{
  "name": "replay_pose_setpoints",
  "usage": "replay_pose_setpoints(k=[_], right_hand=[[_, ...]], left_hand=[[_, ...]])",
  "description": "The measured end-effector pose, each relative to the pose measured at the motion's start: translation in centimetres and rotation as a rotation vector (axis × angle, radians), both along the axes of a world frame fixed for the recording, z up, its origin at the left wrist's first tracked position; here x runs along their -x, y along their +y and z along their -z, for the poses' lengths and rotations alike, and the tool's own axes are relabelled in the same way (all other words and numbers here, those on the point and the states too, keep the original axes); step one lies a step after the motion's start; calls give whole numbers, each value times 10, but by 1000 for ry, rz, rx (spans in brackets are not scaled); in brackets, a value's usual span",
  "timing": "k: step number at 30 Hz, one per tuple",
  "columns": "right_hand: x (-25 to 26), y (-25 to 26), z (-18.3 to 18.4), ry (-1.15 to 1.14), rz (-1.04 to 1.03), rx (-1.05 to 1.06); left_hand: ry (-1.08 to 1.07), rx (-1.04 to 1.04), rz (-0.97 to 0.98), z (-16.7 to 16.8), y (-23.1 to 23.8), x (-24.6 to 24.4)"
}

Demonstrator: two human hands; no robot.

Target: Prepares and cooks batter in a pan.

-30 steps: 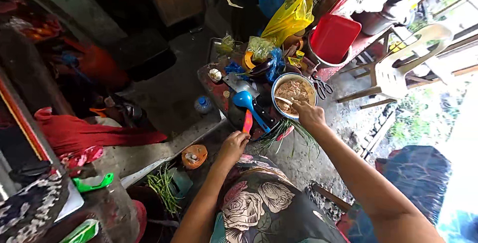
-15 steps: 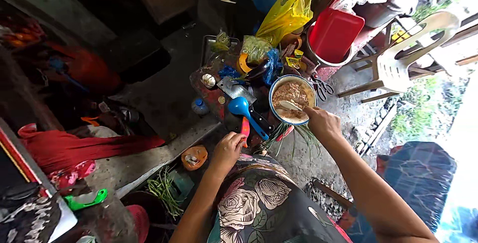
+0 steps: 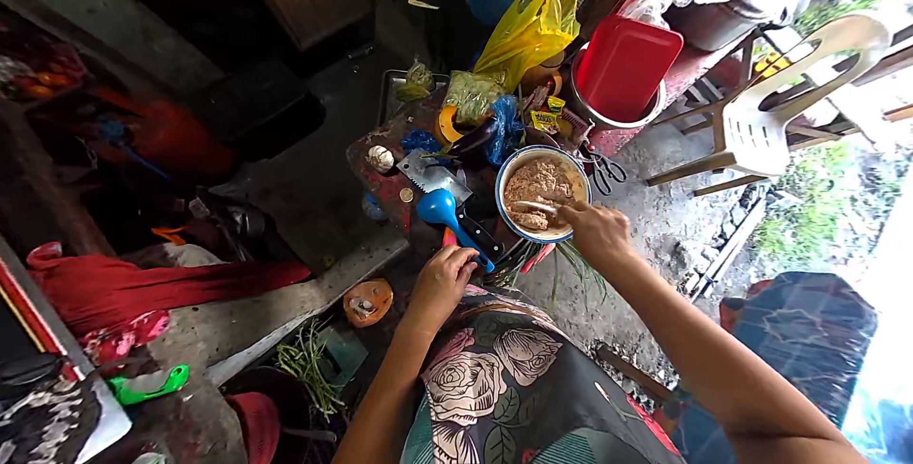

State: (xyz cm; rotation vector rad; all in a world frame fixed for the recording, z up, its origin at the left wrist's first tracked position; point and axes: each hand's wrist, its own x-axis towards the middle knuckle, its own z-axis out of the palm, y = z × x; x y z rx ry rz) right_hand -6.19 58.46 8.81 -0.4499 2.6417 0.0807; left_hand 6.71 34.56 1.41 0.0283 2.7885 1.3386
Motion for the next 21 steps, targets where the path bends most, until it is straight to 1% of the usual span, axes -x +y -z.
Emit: replay_pose_setpoints(k=[2,3,5,7,9,12,14,15,17,19,21], right_hand=[[-3,4,12,-42,-50,24],[-5,7,9,-39,-38,35],[-8,16,-6,-19,63,48],[-6,24,-15,-24,175,13],[-2,29,-7,-90,242,-2],[3,29,11,-238,306,81],[6,27,11,-261,326,128],[7,26,6,-238,314,122],[8,26,-2,-113,223,106],[13,28,-3,29,56,115],[20,25,1,89,-121,116]], left_hand=[[13,-1,16,-1,6,7],[22,2,22,-2,9,10],[27,7,26,-2,13,14],[19,11,31,-1,16,18],[6,16,40,-1,19,22],[0,15,49,-3,24,27],[5,17,44,-3,24,28],[10,18,38,-2,23,28],[17,19,26,-1,22,28],[12,20,14,-2,21,27],[14,26,6,-1,20,26]])
